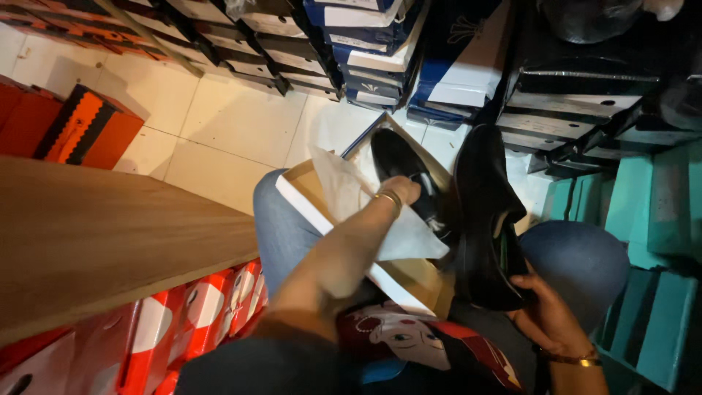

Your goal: The person sits on the floor and opens several blue and white shoe boxes. They remove black shoes, wipe them with a cloth, and place them back into the boxes. The person handles multiple shoe boxes and shoes, repeatedly opening and closing the boxes while cleaning the shoes.

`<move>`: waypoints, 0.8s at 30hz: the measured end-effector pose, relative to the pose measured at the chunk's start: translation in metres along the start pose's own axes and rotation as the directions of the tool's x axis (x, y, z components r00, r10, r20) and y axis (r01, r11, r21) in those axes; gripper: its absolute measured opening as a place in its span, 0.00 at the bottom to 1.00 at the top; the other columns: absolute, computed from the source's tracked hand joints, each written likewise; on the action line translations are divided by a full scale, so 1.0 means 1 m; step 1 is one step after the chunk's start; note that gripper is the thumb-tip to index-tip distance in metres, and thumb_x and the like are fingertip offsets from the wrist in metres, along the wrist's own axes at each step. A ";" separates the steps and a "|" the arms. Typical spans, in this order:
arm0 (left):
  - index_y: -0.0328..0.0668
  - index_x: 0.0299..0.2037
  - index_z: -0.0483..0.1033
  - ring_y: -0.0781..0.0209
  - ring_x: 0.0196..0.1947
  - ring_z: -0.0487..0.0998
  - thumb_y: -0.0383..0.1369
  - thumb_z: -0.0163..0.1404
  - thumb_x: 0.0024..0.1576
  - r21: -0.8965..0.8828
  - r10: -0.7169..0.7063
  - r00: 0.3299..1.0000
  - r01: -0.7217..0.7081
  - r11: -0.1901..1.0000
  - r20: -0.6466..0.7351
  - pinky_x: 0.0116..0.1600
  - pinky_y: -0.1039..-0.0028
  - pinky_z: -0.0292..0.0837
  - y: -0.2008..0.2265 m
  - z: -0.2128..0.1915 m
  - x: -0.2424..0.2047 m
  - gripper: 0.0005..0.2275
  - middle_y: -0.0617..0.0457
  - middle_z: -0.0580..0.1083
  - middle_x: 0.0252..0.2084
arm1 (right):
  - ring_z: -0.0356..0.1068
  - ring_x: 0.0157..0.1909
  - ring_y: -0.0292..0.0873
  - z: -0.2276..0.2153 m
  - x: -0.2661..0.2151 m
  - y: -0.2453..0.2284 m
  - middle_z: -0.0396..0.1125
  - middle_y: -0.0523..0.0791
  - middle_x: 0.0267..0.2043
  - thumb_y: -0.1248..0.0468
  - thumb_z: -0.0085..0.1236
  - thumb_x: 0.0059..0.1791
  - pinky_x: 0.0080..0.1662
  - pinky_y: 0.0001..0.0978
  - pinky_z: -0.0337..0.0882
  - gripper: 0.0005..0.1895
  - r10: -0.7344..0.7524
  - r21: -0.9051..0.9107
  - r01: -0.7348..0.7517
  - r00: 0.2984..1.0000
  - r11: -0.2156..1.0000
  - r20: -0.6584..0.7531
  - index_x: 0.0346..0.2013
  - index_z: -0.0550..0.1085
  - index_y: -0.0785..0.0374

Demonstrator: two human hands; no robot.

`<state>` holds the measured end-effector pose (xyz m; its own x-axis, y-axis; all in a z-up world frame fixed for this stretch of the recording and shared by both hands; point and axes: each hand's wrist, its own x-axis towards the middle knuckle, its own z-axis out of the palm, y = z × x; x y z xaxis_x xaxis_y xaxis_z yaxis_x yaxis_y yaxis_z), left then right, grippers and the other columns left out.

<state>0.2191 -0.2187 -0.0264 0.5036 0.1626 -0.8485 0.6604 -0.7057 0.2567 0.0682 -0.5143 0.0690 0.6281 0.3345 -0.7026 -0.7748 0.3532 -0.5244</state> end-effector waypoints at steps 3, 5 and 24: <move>0.30 0.40 0.73 0.39 0.28 0.80 0.30 0.37 0.56 -0.379 -0.044 0.993 0.084 0.922 0.113 0.28 0.54 0.74 0.002 -0.024 -0.030 0.12 0.33 0.75 0.30 | 0.61 0.19 0.41 -0.041 0.010 0.006 0.71 0.55 0.36 0.56 0.47 0.51 0.22 0.28 0.55 0.23 0.093 0.007 -0.094 0.990 0.996 0.110 0.54 0.70 0.70; 0.32 0.56 0.69 0.38 0.32 0.80 0.29 0.38 0.58 -0.555 -0.117 0.976 0.201 0.808 0.183 0.32 0.49 0.81 -0.005 -0.037 -0.056 0.17 0.32 0.77 0.40 | 0.47 0.02 0.35 -0.066 0.015 0.014 0.69 0.57 0.15 0.49 0.46 0.54 0.05 0.25 0.35 0.32 0.183 -0.034 -0.180 0.968 0.983 0.171 0.40 0.73 0.84; 0.37 0.37 0.76 0.64 0.36 0.77 0.26 0.48 0.55 -0.856 0.244 0.859 -0.494 0.155 -0.451 0.40 0.71 0.76 -0.078 -0.113 -0.185 0.04 0.49 0.78 0.36 | 0.68 0.63 0.47 0.086 0.063 -0.094 0.69 0.48 0.66 0.60 0.48 0.46 0.64 0.40 0.63 0.34 0.011 -0.897 -0.050 0.999 0.439 -0.050 0.69 0.67 0.55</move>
<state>0.1368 -0.1159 0.1629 0.8445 0.2789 -0.4571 0.3302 0.4007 0.8546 0.1868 -0.4516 0.1160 0.6152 0.2938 -0.7316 -0.4366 -0.6457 -0.6265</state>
